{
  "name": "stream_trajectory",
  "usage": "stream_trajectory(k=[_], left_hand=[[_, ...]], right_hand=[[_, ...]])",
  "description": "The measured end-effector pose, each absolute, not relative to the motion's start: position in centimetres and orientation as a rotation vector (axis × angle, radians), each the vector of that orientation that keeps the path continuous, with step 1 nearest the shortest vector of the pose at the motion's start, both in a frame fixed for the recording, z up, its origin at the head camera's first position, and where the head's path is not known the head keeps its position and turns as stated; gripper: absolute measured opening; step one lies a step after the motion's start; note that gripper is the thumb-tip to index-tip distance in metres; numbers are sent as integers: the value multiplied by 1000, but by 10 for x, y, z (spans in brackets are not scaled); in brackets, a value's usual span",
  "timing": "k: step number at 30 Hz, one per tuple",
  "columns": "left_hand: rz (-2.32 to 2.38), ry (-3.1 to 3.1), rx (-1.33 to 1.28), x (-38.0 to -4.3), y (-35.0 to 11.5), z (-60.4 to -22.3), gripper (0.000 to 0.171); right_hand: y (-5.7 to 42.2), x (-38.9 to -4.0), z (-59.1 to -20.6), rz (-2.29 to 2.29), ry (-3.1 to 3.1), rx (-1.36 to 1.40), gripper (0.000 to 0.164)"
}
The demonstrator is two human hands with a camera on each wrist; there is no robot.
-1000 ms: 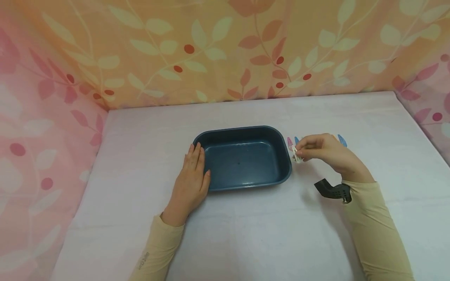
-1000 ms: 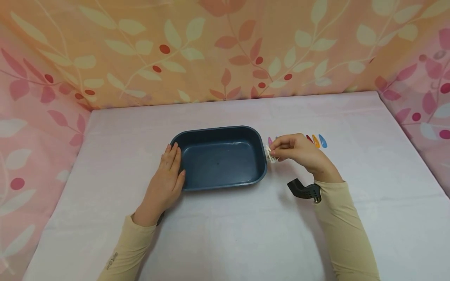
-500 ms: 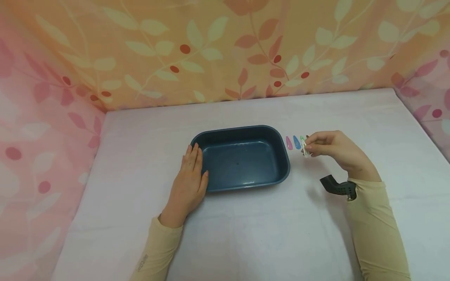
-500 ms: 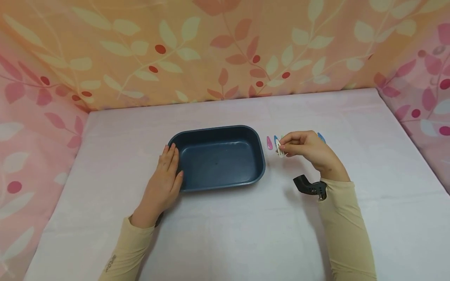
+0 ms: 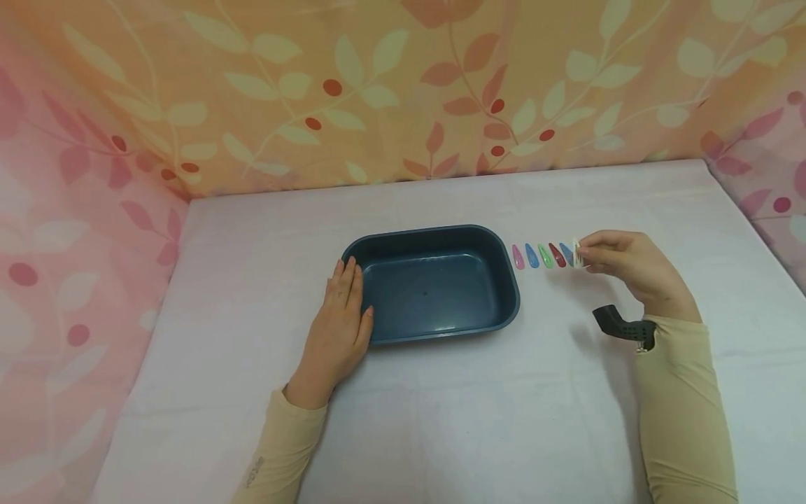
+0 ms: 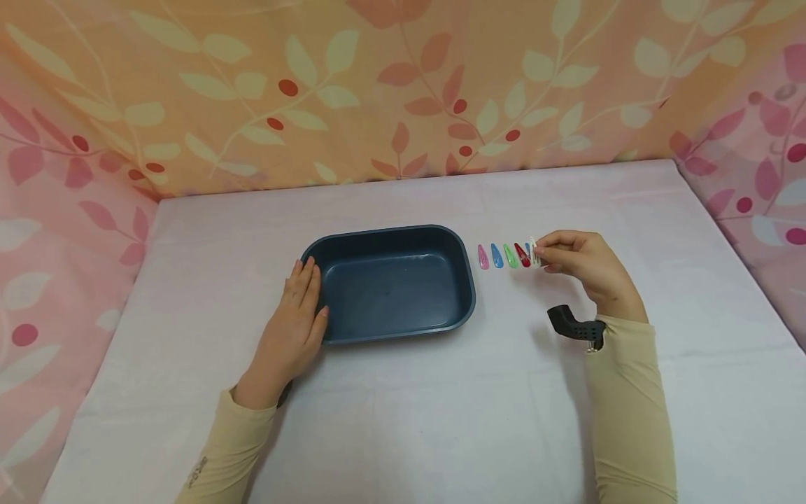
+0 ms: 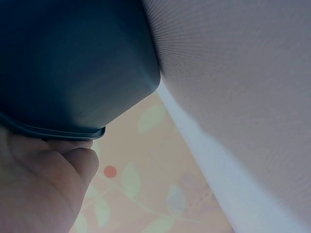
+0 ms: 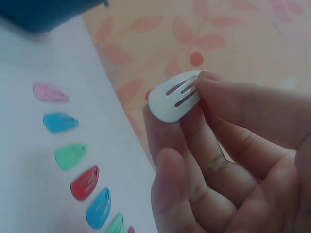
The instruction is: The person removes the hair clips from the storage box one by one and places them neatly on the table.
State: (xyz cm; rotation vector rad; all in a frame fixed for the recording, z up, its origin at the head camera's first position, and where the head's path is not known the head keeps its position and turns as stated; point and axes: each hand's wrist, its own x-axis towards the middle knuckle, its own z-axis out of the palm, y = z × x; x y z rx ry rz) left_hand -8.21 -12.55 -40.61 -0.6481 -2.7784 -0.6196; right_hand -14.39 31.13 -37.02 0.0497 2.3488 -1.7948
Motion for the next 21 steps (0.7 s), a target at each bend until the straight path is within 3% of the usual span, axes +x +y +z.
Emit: stream_trajectory(k=[12,21], left_hand=[[-623,-2779,-651,-82,-125,-405,57],[-609,-2775,-650,-82,-126,-405,56]], right_hand=[[338,-146,-382,-1975,2202,228,21],[364,-150,-385,-1776,2292,290,26]])
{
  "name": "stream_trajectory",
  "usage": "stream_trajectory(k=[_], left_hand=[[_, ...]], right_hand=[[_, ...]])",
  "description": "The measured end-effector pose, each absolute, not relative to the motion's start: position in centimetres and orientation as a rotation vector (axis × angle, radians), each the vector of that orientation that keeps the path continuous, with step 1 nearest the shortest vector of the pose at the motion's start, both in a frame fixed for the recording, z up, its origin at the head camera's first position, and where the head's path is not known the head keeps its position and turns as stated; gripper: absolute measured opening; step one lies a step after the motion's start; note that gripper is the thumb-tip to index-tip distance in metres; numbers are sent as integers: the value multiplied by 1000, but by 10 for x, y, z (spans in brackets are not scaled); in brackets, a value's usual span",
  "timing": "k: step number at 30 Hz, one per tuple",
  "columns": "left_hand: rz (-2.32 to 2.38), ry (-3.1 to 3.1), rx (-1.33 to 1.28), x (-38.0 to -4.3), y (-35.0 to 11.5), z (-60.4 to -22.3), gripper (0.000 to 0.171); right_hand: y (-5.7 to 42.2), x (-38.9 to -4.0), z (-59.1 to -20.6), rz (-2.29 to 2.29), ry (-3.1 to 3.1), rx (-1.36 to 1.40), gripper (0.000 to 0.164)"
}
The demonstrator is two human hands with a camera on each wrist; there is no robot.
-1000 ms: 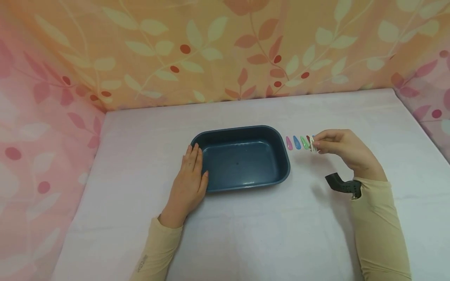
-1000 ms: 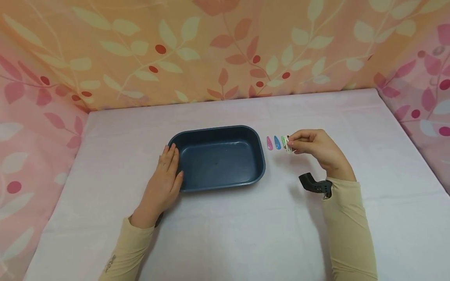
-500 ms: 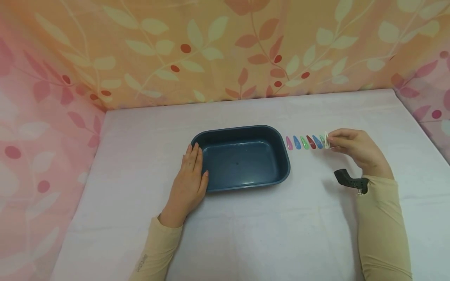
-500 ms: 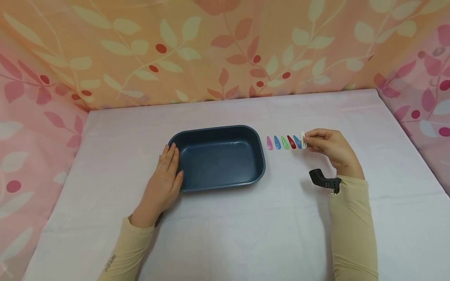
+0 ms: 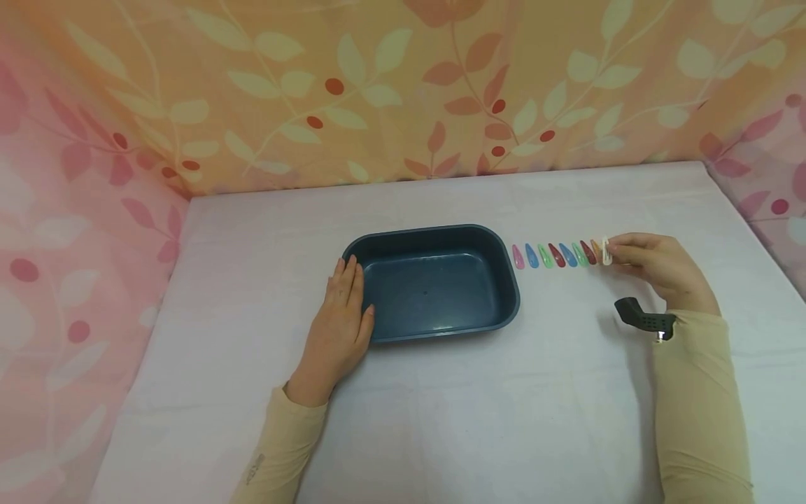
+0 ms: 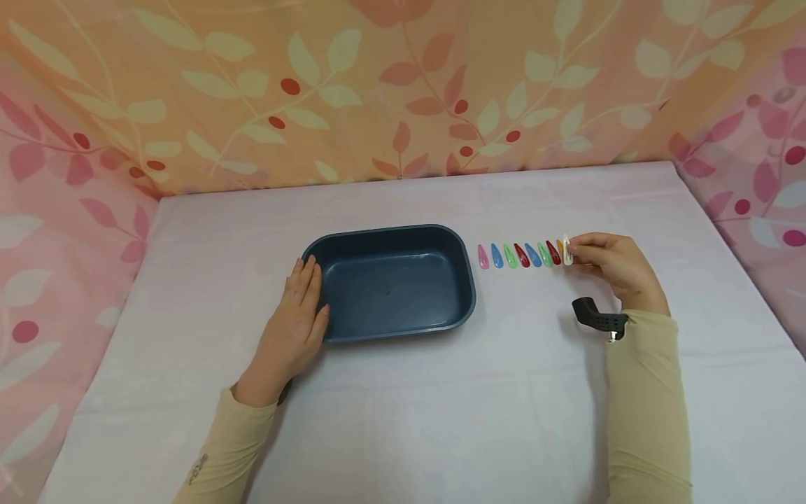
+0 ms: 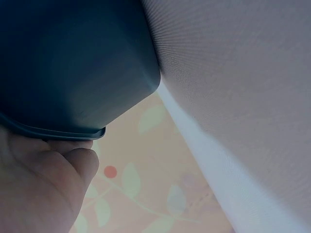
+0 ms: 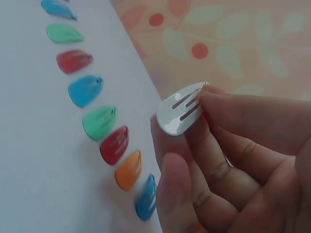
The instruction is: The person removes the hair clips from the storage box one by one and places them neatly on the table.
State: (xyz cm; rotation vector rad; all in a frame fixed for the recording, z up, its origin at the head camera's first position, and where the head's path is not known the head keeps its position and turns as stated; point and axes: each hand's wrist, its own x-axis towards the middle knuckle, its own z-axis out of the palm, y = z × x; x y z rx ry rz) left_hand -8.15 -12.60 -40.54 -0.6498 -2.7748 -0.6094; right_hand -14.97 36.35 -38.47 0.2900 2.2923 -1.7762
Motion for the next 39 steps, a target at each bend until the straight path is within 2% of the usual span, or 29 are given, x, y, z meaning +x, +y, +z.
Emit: stream_trajectory(k=[15,39], left_hand=[[-623,-2768,-649,-83,-124,-407,56],[-626,-2760,-647,-83,-124,-408,57]], right_hand=[[398,-158,-382,-1572,2360,303,28],[401,-169,-382,-1412,2401,337,22]])
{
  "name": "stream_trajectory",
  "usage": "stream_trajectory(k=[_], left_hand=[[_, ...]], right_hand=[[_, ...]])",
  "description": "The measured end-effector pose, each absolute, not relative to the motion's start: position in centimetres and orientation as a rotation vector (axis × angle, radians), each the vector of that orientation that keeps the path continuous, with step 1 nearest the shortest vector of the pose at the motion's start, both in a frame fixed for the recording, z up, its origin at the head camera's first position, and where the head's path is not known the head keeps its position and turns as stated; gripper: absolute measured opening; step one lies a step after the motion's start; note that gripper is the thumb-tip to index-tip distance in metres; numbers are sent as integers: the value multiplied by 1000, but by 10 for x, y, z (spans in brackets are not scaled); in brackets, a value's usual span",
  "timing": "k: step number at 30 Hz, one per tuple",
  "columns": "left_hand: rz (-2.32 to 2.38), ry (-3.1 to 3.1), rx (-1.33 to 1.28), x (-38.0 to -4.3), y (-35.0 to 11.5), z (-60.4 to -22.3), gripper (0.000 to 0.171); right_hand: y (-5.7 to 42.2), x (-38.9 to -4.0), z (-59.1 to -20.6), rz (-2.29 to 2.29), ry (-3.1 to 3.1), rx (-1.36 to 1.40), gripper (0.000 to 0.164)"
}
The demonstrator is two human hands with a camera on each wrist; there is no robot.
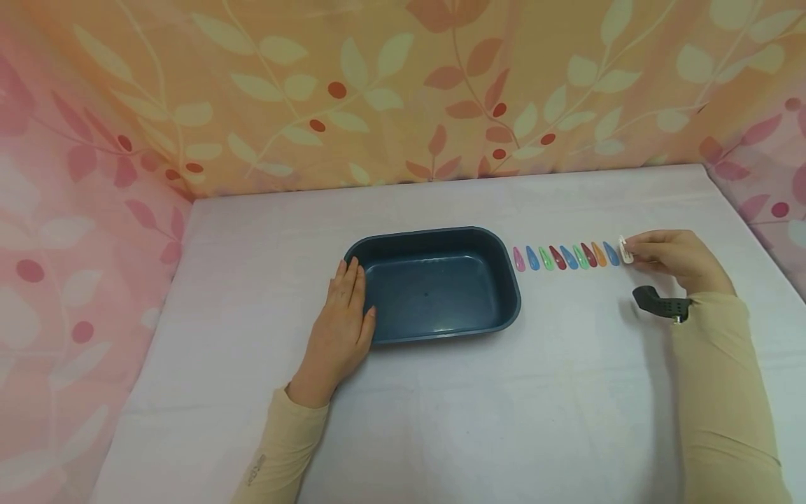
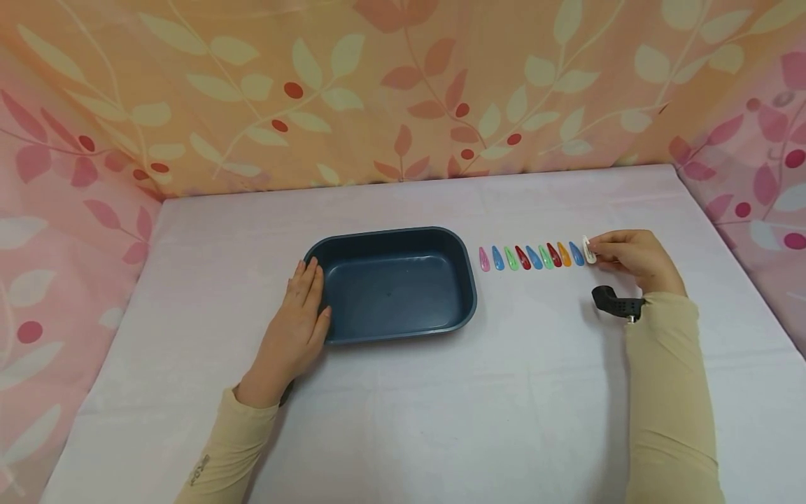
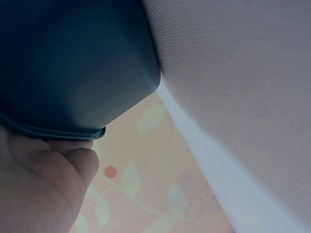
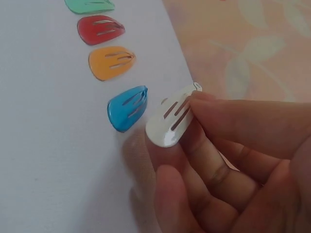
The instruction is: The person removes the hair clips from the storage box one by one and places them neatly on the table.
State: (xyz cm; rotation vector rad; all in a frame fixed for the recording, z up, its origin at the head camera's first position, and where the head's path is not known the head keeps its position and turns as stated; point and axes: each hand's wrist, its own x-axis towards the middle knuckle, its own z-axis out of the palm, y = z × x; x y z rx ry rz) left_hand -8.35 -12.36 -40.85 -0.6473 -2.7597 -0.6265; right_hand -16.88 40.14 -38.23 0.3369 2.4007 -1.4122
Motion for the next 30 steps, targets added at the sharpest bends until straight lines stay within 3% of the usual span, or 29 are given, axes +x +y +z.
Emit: stream_trajectory(k=[5,17,25,30], left_hand=[[-629,-2759,-647,-83,-124,-409,57],[-630,-2757,-647,-82,-123,-407,56],[-635,-2767,-649,-82,-124,-408,57],[-634,-2770,-652,-82,-124,-407,57]], right_hand=[[403,-173,-384,-1305,2474,319,10],[396,-182,-381,-1018,2601,312,41],[394,-183,-380,-983,2627,279,30],[395,-183,-381,-939,2642,296,35]])
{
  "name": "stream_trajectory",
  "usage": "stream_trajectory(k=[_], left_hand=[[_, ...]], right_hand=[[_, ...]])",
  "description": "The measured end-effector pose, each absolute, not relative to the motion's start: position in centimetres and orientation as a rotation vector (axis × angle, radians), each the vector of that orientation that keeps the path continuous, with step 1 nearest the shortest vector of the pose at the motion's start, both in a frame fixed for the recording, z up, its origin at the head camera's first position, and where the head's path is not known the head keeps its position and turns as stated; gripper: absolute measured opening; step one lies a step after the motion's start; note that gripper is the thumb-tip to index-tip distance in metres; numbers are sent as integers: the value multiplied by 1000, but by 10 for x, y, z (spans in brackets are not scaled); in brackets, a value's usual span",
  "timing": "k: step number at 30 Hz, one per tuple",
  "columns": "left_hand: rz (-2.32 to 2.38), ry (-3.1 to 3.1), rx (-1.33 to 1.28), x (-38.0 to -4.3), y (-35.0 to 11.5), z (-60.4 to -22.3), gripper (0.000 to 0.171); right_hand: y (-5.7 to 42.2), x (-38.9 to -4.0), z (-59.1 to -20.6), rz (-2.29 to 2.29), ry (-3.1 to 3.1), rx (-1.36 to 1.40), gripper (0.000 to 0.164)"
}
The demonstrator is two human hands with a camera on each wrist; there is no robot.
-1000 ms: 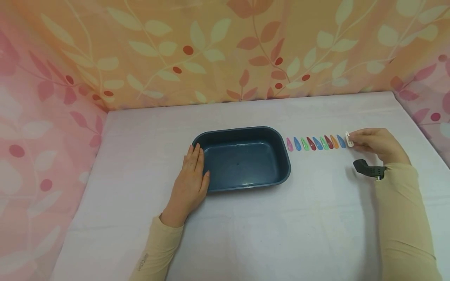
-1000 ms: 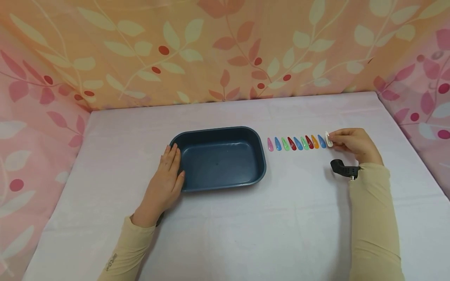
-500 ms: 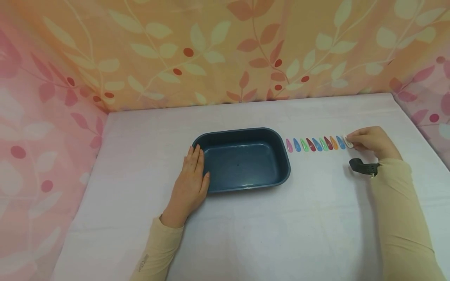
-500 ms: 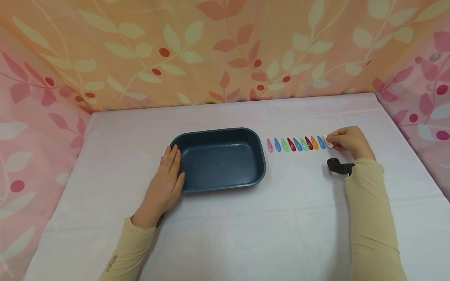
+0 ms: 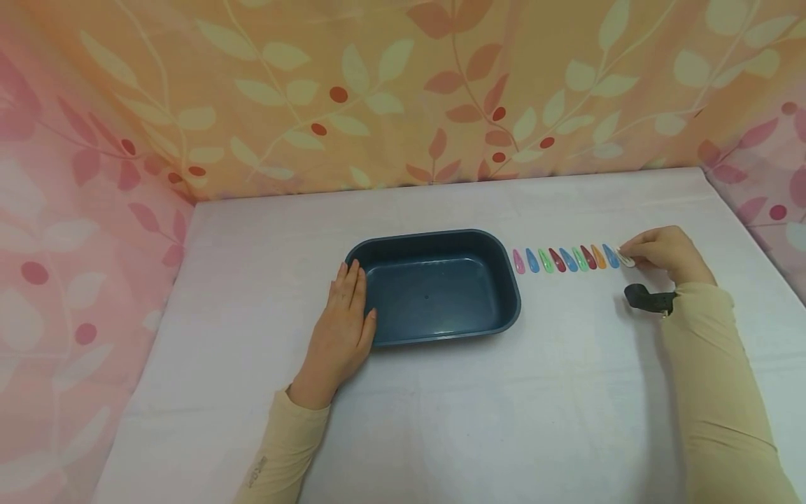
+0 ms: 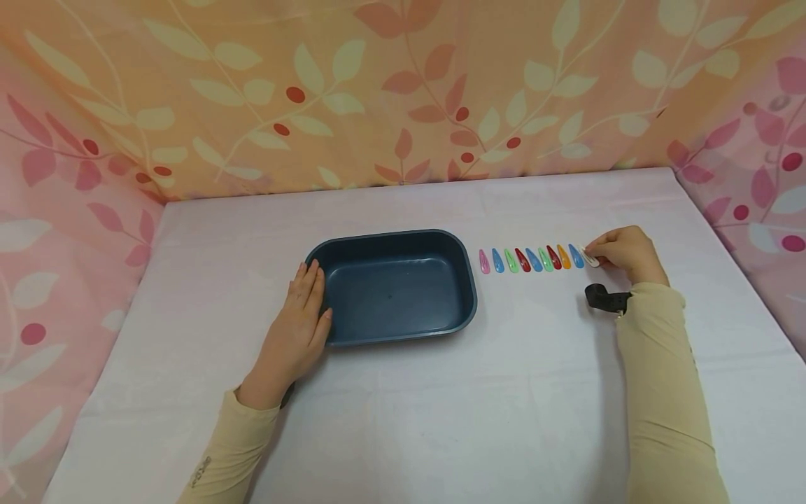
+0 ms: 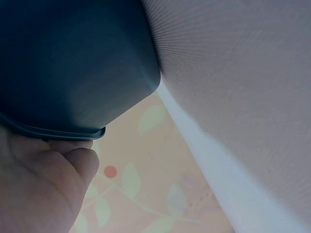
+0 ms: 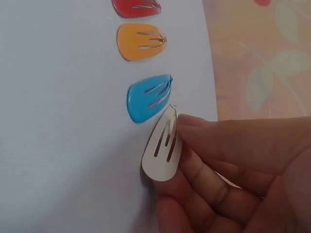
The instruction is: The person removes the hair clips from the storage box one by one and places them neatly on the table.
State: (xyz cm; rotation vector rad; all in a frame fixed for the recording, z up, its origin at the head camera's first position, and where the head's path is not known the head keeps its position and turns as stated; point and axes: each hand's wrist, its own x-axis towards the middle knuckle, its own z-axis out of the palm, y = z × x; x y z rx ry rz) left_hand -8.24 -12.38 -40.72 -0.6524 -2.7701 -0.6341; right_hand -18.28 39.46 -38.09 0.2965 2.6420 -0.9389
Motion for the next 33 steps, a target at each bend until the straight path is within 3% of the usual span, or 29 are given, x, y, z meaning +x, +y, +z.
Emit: stream_trajectory(k=[28,33], left_hand=[[-619,-2755,-651,-85,-123,-409,58],[-658,-2752,-652,-84,-124,-411,71]], right_hand=[[397,-179,-374,-882,2652,322,42],[390,-179,-373,-845,2758,246,48]])
